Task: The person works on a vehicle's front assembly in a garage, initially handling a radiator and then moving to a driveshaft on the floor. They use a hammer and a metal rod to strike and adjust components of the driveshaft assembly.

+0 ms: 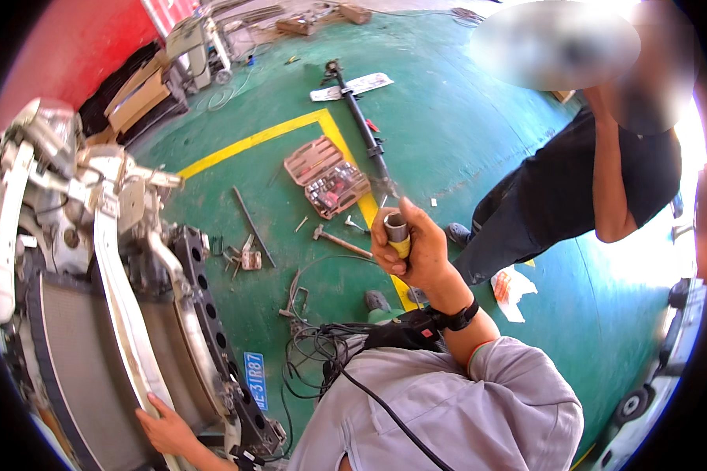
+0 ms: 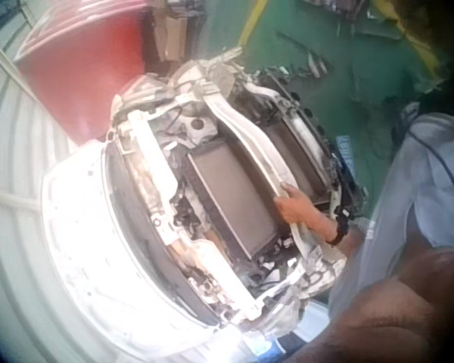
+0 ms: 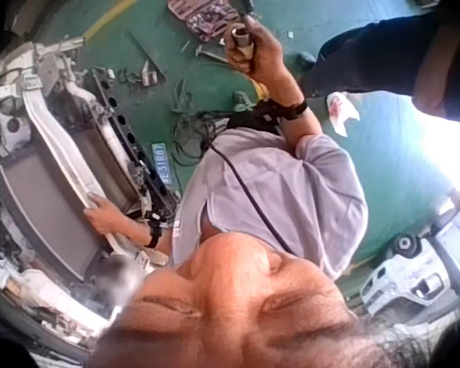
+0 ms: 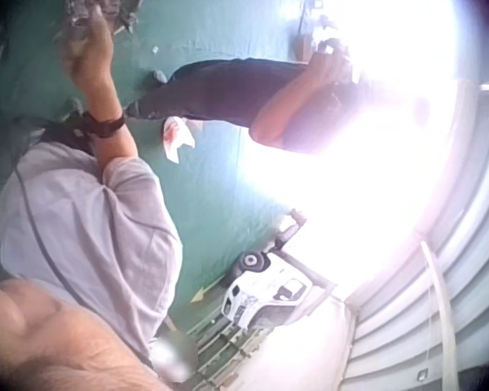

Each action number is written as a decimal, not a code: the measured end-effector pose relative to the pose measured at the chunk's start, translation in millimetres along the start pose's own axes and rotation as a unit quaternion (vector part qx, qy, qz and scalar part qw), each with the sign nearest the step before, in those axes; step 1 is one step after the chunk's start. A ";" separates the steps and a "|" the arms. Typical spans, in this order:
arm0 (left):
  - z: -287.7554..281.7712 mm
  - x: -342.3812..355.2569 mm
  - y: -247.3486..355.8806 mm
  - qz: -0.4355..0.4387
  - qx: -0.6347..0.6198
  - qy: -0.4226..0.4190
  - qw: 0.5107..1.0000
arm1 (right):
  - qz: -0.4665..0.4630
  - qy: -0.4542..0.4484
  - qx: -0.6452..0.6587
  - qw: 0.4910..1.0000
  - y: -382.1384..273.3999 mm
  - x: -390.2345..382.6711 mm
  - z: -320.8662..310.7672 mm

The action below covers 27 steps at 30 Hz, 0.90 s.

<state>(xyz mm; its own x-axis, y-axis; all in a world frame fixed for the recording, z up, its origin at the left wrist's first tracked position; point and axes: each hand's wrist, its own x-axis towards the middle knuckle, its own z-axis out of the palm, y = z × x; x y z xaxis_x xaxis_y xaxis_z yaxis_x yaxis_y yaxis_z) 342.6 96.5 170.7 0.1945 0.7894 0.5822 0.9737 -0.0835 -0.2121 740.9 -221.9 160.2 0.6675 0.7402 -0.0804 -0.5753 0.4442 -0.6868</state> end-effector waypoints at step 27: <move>-36.6 19.7 67.5 0.050 0.023 0.100 0.993 | -0.096 0.144 0.009 0.985 -51.2 -38.7 -77.3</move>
<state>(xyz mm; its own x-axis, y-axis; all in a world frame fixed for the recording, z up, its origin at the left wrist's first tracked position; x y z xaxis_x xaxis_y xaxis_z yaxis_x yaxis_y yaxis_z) 416.6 84.1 196.6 0.3134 0.6415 0.7002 0.9430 -0.1234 -0.3090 781.1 -312.3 142.6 0.8699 0.4684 -0.1542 -0.4317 0.5722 -0.6973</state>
